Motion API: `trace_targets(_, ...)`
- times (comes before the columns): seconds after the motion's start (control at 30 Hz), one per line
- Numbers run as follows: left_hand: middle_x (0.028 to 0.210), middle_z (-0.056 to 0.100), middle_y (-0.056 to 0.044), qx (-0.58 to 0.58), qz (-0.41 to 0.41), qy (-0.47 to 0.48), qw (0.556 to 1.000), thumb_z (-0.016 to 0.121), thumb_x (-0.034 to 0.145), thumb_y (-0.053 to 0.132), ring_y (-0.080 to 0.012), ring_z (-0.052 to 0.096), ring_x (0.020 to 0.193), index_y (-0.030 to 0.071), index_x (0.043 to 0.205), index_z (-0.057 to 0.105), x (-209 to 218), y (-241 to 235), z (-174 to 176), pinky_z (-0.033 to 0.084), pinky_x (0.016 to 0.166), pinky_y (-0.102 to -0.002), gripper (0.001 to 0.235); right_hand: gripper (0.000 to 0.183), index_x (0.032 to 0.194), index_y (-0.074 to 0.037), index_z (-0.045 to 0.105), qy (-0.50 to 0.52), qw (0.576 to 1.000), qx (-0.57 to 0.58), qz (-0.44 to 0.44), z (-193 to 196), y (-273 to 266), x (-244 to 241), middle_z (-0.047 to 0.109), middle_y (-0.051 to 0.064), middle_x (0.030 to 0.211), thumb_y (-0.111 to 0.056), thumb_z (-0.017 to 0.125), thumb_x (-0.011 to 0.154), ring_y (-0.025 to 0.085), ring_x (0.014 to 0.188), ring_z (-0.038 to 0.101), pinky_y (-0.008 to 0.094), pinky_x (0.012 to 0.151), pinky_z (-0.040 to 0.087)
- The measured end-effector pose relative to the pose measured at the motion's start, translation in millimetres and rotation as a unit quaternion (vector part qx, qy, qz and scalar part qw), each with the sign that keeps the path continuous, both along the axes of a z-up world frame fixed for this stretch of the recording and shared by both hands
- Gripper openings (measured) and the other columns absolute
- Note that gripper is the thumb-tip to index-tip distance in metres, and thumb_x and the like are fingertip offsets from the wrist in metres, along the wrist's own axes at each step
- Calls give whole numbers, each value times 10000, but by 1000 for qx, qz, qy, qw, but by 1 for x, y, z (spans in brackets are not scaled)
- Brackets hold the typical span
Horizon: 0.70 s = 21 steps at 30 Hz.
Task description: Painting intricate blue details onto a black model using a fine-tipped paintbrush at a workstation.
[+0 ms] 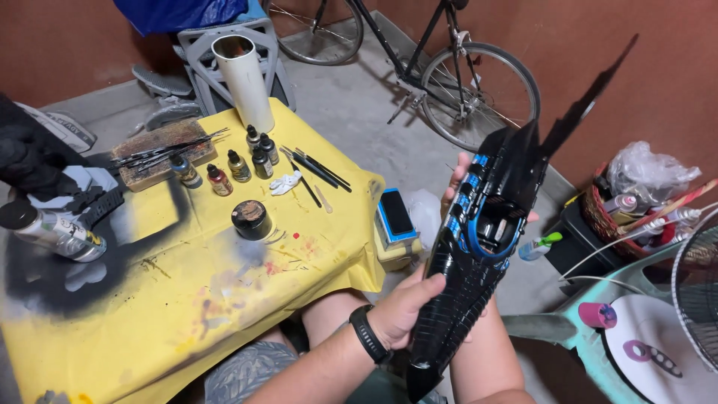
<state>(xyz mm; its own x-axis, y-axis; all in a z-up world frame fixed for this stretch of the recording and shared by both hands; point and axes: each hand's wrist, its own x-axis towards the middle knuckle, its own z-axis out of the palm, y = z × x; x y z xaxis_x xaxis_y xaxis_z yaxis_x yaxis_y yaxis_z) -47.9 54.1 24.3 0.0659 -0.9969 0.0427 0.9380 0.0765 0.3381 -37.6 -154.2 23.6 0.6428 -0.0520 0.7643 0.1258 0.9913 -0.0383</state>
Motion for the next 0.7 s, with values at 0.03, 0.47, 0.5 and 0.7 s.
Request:
trace_targets(0.03, 1212, 610, -295, 39, 35, -45, 998, 718, 1002, 252, -417, 709, 922, 189, 1624, 356, -4, -1, -5, 621, 733, -611, 723, 1299, 1722, -150, 125, 0, 999, 12, 35, 3, 3, -1, 362, 172, 1662, -440, 899, 720, 404, 1492, 385, 501, 1255, 343)
trace_targets(0.47, 1528, 481, -89, -1, 169, -337, 926, 638, 947, 418, -204, 464, 1400, 96, 1594, 306, 4, 15, 35, 362, 1210, -380, 795, 1201, 1696, -69, 148, -9, 1000, -20, -10, 8, 20, 8, 372, 273, 1635, -484, 834, 802, 440, 1489, 391, 472, 1301, 284)
trace_targets(0.5, 1544, 467, -84, 7, 183, -362, 914, 626, 955, 391, -196, 447, 1415, 91, 1594, 304, 5, 16, 35, 352, 1217, -376, 776, 1122, 1667, -65, 229, 50, 994, 16, -98, 9, 25, 5, 366, 213, 1647, -496, 808, 809, 395, 1483, 400, 489, 1273, 314)
trace_targets(0.7, 1583, 407, -95, -27, 242, -420, 875, 624, 969, 411, -196, 379, 1469, 60, 1600, 263, 9, 24, 44, 302, 1249, -380, 808, 772, 1309, -56, 652, 264, 911, -1, -316, 18, 55, -15, 715, 127, 1141, -677, 666, 850, 264, 1022, 688, 409, 891, 571)
